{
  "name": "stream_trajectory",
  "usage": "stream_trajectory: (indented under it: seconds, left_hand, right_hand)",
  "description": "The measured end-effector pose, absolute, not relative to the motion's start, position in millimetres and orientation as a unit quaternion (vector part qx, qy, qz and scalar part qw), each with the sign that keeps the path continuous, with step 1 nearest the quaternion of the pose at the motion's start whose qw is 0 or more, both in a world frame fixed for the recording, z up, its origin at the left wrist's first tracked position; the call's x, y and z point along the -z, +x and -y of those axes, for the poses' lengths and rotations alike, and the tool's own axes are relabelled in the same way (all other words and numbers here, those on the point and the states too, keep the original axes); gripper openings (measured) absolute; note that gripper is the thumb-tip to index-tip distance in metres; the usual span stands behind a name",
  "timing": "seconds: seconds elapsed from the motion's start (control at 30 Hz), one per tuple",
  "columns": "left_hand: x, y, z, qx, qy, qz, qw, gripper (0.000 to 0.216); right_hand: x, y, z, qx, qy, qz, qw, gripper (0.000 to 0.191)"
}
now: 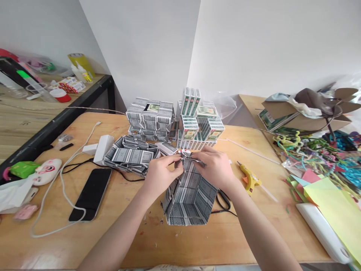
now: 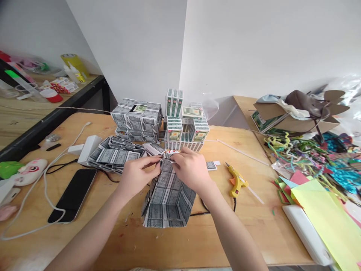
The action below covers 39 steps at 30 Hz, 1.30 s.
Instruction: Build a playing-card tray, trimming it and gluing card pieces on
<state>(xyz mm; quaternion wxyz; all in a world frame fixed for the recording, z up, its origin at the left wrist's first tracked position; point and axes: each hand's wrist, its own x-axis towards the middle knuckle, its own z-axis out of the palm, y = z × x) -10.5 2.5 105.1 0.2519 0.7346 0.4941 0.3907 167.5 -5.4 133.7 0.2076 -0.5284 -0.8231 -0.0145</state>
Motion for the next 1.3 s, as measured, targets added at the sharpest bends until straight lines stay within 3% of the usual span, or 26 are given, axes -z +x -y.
stream_trajectory:
  seconds: [0.37, 0.83, 0.97, 1.17, 1.3]
  left_hand:
    - [-100.3, -13.0, 5.6, -0.379, 0.684, -0.466, 0.414, 0.038]
    - [-104.2, -3.4, 2.0, -0.390, 0.721, -0.518, 0.245, 0.021]
    - [-103.9, -1.8, -1.4, -0.388, 0.725, -0.512, 0.249, 0.019]
    - [-97.4, -6.4, 6.4, -0.411, 0.708, -0.465, 0.337, 0.025]
    - [-82.2, -6.3, 25.0, -0.399, 0.731, -0.469, 0.294, 0.026]
  right_hand:
    - [-128.0, 172.6, 5.8, -0.006, -0.539, 0.811, 0.228, 0.014]
    - [-129.7, 171.8, 8.6, 0.000, -0.537, 0.814, 0.222, 0.016]
    - [-128.6, 173.4, 7.7, -0.001, -0.551, 0.808, 0.210, 0.017]
    - [-127.8, 177.6, 0.5, -0.026, -0.590, 0.789, 0.168, 0.016]
    - [-127.3, 178.2, -2.6, -0.034, -0.629, 0.766, 0.127, 0.016]
